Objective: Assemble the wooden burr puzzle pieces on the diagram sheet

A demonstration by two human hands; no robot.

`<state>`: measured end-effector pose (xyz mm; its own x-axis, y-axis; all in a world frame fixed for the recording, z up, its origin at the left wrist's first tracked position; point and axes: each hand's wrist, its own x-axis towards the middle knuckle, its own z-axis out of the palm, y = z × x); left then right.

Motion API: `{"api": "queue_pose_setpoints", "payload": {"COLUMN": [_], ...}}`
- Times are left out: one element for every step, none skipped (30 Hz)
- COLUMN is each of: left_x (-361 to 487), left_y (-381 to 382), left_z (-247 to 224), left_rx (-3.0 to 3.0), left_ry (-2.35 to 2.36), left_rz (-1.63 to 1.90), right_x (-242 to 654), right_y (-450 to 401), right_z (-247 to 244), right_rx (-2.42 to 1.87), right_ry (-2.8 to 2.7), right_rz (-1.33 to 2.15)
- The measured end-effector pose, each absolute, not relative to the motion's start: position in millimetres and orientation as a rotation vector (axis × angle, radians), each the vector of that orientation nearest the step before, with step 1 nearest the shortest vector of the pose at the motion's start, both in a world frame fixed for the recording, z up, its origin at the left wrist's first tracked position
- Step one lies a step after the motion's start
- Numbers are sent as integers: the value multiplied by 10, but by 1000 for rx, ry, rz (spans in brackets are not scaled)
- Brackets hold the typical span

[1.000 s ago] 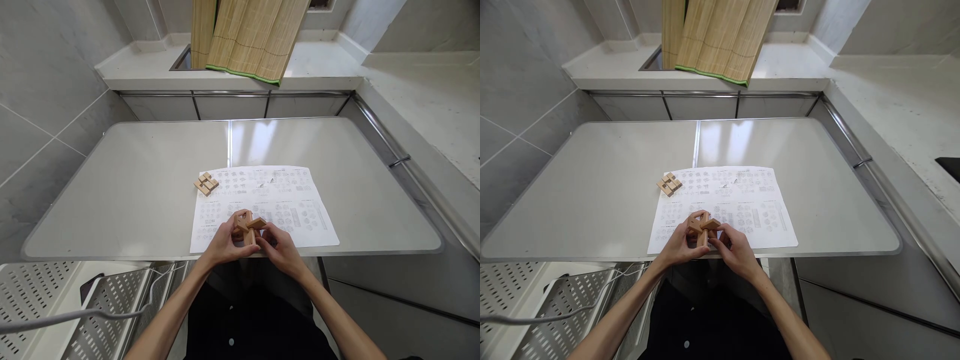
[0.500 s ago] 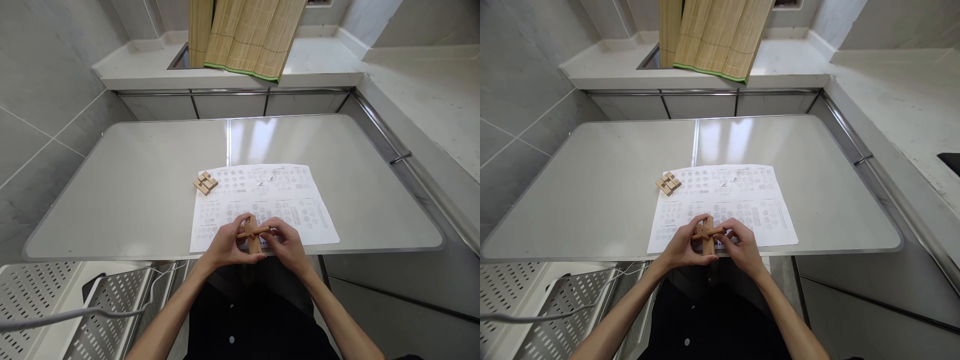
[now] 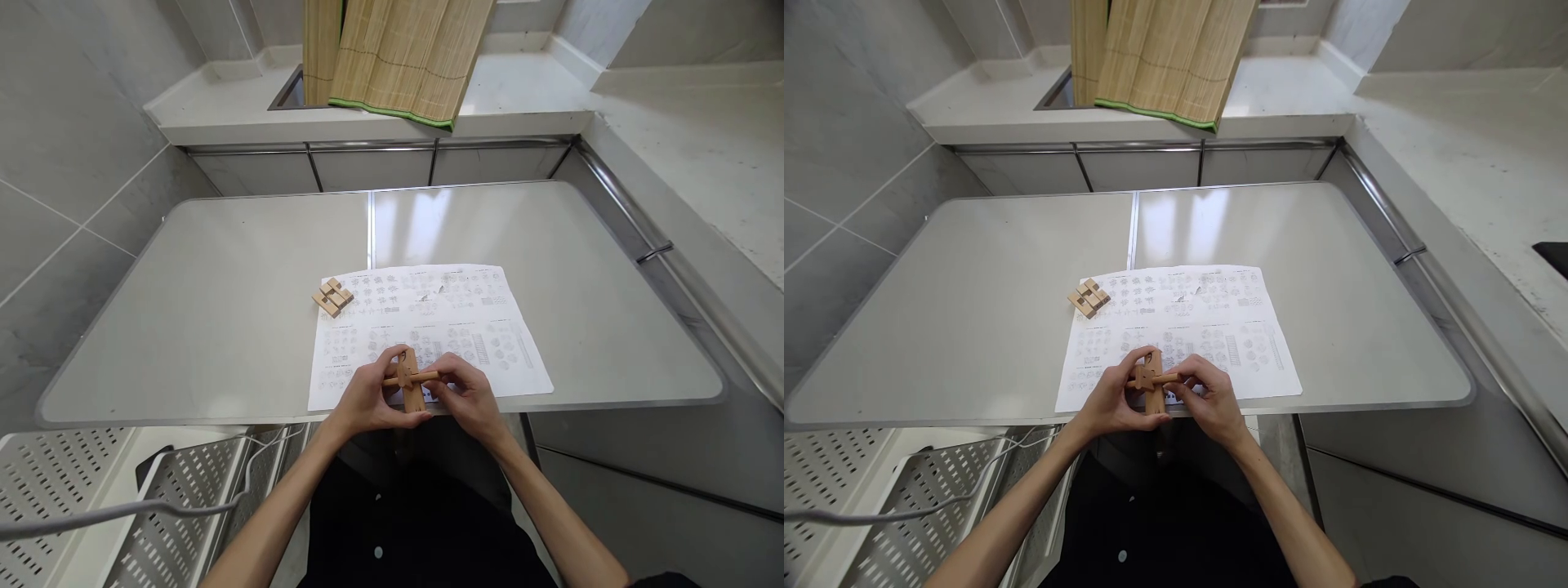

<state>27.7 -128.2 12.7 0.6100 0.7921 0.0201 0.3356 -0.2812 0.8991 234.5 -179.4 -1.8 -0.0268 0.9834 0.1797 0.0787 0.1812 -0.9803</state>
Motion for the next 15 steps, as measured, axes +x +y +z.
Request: {"api": "queue_pose_setpoints", "payload": {"left_x": [275,273,270,268,266,264,263,262,262,262,263,265,267,270,274], "left_y": [-1281,-1281,-1280,-1279,-1277,-1275,-1273,-1271,-1270,-1269,-1270,-1271,-1275,-1280,-1287], "left_z": [126,123,119,115,110,106,103,102,102,103,106,108,110,110,109], "left_rx": [1871,1869,1861,1851,1839,1830,1829,1835,1846,1859,1871,1879,1881,1875,1865], "left_ry": [903,897,890,884,879,873,869,868,871,877,885,897,911,924,939], "left_rz": [591,590,590,591,593,597,604,616,629,642,653,659,660,653,646], "right_x": [2356,2365,2372,2377,2380,2382,2383,2383,2381,2380,2377,2373,2367,2361,2353], "right_y": [-1794,-1794,-1795,-1797,-1798,-1799,-1799,-1798,-1796,-1794,-1791,-1788,-1786,-1784,-1784], "right_z": [-29,-39,-47,-54,-58,-61,-61,-59,-56,-50,-43,-36,-28,-20,-14], "right_rx": [-1108,-1091,-1074,-1060,-1052,-1049,-1051,-1052,-1052,-1051,-1050,-1051,-1056,-1063,-1074], "right_ry": [-1368,-1370,-1370,-1368,-1365,-1362,-1358,-1353,-1347,-1339,-1335,-1335,-1336,-1339,-1340], "right_rz": [1060,1075,1093,1112,1126,1138,1146,1150,1155,1156,1155,1152,1147,1141,1132]}}
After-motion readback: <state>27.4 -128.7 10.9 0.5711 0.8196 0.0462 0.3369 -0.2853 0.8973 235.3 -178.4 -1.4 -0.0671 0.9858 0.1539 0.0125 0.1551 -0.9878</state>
